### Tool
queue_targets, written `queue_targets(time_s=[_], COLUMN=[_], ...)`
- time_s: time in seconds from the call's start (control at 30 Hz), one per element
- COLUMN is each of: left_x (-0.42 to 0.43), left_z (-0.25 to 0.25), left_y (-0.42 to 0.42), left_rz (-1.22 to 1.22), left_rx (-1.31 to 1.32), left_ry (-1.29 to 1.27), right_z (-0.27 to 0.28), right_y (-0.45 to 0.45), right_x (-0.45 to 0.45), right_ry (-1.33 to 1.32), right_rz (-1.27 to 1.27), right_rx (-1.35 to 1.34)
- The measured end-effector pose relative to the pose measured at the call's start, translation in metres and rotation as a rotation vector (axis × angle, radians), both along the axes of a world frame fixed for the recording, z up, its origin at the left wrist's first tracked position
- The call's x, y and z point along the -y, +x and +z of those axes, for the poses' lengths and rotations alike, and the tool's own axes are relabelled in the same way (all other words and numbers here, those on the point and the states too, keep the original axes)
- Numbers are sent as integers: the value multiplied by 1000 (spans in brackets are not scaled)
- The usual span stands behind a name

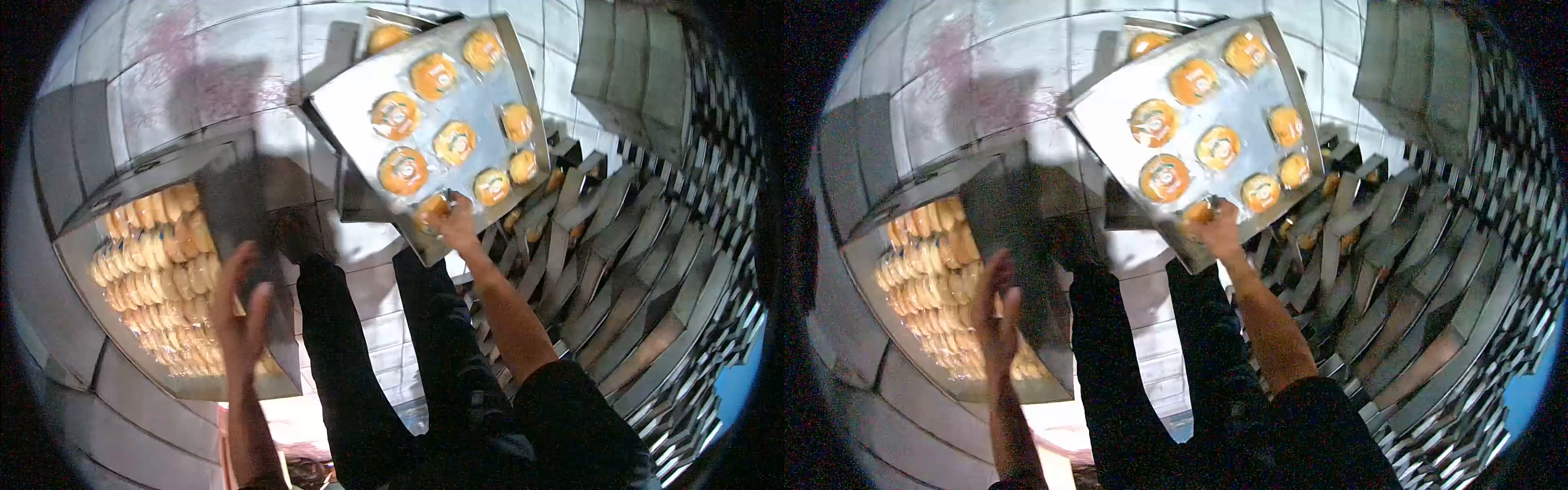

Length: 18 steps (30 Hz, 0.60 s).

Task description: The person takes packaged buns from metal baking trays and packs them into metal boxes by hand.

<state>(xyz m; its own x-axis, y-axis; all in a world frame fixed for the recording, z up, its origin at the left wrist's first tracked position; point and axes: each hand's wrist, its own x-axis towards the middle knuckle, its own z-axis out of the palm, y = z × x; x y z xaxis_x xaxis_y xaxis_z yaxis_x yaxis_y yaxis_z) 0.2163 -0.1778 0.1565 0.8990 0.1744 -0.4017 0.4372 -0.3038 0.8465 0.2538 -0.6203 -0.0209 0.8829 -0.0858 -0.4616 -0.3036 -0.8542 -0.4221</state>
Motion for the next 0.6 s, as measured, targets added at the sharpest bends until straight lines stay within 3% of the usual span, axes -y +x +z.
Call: queue_targets(time_s=[0.03,0.1,0.17,0.23,0.27,0.3,0.37,0.47,0.6], left_x=[37,108,171,231,260,288,345,405,415], left_z=[6,-10,-39,-58,-68,-84,-116,-170,-184], left_y=[14,33,50,74,87,98,122,152,183], left_rz=[-54,-57,-120,-121,-215,-260,-399,-583,-752], left_rx=[-114,-135,-35,-96,-19,-34,-50,-15,-205], left_ry=[-28,-163,-222,-308,-226,-312,-282,-75,58], right_z=[1,37,57,57,57,94,89,37,34], right_y=[-5,10,3,-5,-10,20,32,33,48], right_x=[-2,-26,-19,11,25,17,43,71,57], right_ry=[-201,-190,-182,248,464,636,465,525,471], right_rz=[130,6,19,-465,-705,-831,-997,-1170,-1219], right_rx=[-132,-525,-306,-193,-127,86,145,217,223])
